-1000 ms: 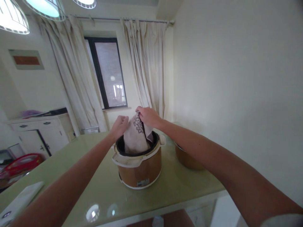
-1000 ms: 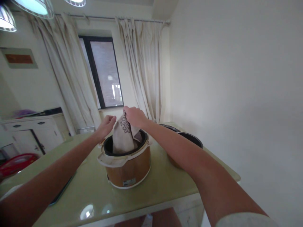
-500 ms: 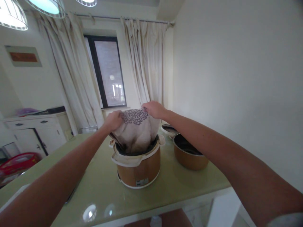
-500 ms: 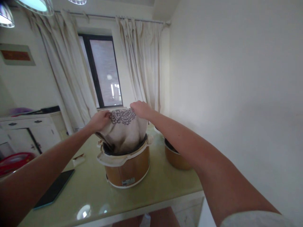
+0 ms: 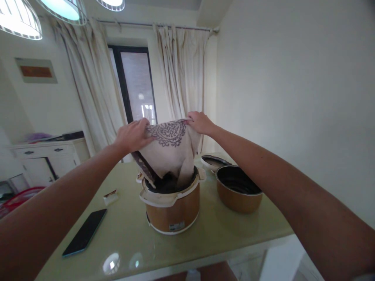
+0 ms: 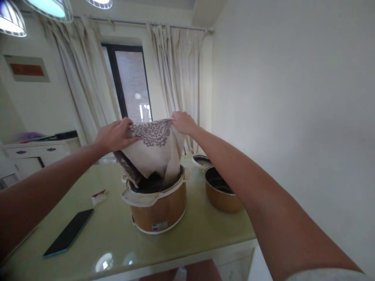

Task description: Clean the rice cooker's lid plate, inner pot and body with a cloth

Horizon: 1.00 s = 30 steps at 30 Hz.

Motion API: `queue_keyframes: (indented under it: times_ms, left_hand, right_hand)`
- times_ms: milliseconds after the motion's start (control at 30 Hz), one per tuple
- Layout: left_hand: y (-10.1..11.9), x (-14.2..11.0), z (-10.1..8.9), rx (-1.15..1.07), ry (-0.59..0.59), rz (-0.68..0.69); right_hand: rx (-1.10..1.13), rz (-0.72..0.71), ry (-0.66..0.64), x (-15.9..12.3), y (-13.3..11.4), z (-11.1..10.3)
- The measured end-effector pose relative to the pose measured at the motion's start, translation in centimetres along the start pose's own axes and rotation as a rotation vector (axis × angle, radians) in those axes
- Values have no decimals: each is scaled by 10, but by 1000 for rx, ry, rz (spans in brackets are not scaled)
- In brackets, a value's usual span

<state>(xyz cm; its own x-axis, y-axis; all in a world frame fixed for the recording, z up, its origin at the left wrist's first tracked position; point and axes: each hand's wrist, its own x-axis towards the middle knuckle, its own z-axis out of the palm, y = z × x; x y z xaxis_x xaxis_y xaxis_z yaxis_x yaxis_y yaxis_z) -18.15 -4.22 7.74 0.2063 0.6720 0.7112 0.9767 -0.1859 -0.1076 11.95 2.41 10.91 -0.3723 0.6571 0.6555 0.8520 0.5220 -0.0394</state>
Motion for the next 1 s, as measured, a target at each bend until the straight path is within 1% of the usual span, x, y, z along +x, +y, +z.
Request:
queue_keyframes:
  times_ms: [100,167,267,367,433,533,567,600,633,667,733,800,867,933,1000]
  left_hand:
    - [-5,8,9,-96,-43,-48]
    - [-10,12,14,-179,-82,-69]
    - [-17,14,18,-315,-146,-50]
    - [-17,15,21,-412,-197,-46]
    - [-11,15,23,-488,-161,-123]
    - [4,13,26,-681,-58,-347]
    - [9,12,26,-753,-45,-399]
    - [13,11,25,-805,-44,-421]
    - [15,10,25,-820,-45,-407]
    - [16,9,24,-791,-50,-362]
    - [12,8,22,-637,-76,-234]
    - [5,9,21,-468,-121,-137]
    - [-4,12,21,-392,-175,-87]
    - [-11,15,21,-383,-215,-69]
    - [-14,19,21,-387,-247,-50]
  right_hand:
    - [34,-57,-6,1,-4,-6]
    - [47,-54,-24,1,-5,-11]
    - [35,-37,-48,3,-1,-17]
    - [13,-14,-75,4,4,-18]
    - [4,-7,-83,5,5,-16]
    - [-10,9,-77,4,3,-12]
    - [-14,20,-75,4,1,-11]
    - [-18,33,-75,3,0,-11]
    - [-19,46,-77,3,0,-10]
    - [-18,55,-80,2,0,-11]
    - [1,55,-79,0,3,-11]
    - [65,22,-98,-3,9,-13]
    - [191,-26,-187,-7,16,-13]
    - [332,-51,-320,-11,24,-13]
    - [415,-51,-427,-13,29,-12]
